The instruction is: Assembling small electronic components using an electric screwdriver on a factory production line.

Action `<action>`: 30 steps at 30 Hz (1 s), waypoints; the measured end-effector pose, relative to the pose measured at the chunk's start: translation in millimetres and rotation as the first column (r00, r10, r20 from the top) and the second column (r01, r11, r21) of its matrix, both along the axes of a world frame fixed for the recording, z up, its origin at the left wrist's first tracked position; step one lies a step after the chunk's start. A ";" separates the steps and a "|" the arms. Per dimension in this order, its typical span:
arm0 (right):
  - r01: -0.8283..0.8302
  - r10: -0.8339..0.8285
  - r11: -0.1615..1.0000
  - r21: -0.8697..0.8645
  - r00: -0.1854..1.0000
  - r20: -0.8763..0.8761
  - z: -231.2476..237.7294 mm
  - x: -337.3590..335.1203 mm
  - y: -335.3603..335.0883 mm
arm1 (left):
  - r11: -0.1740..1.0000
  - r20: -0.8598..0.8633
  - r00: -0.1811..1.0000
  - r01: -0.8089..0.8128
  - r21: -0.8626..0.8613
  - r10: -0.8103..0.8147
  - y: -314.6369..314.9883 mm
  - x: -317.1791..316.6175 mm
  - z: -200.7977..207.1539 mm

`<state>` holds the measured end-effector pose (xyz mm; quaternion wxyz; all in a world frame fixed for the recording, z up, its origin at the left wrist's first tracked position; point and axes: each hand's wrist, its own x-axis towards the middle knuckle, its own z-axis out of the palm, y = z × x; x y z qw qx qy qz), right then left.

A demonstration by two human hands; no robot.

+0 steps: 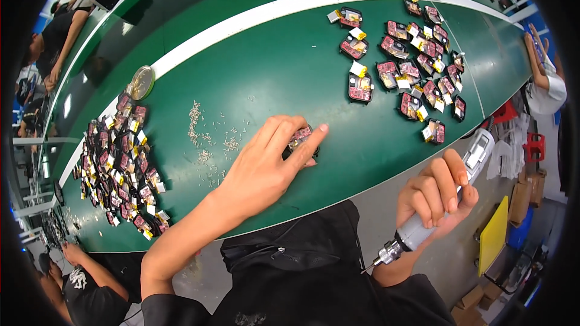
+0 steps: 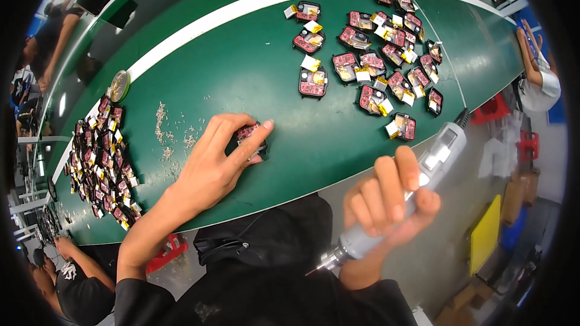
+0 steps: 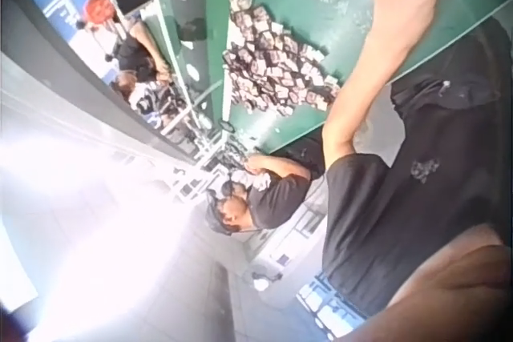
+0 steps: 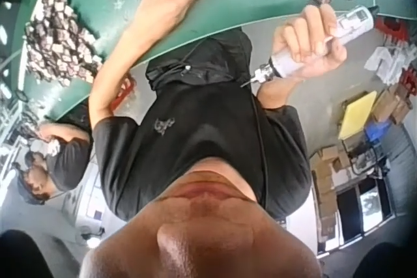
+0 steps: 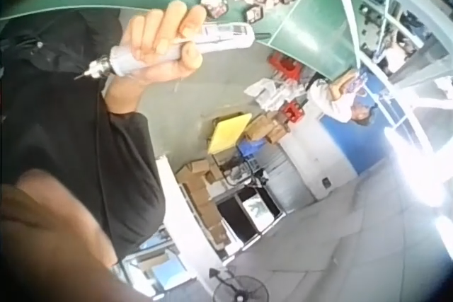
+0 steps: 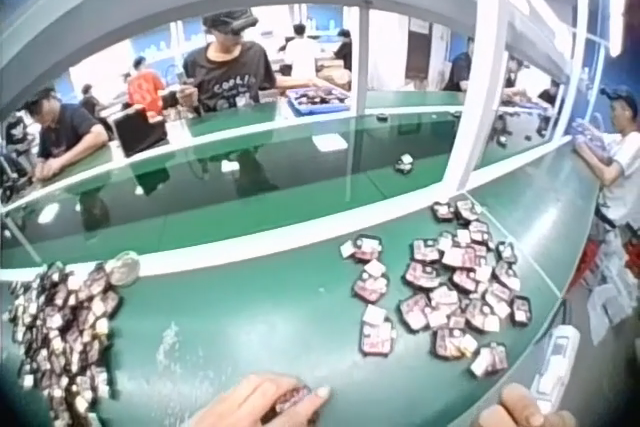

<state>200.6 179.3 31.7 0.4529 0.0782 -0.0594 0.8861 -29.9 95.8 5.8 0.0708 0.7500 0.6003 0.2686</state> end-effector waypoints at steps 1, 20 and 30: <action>0.021 -0.021 1.000 0.008 0.999 0.038 1.4 1.1 -4.7 | 1.000 0.017 1.000 -0.008 0.000 0.008 -1.8 -0.4 -0.3; -0.067 0.061 0.998 0.015 0.967 0.249 -29.1 -10.5 -32.8 | 0.965 -0.175 0.949 -0.254 0.062 0.261 12.4 -67.8 8.1; -0.058 0.059 0.998 -0.011 0.959 0.278 -28.5 2.2 -38.5 | 0.978 -0.358 0.918 -0.119 0.171 0.174 18.0 -74.7 -5.1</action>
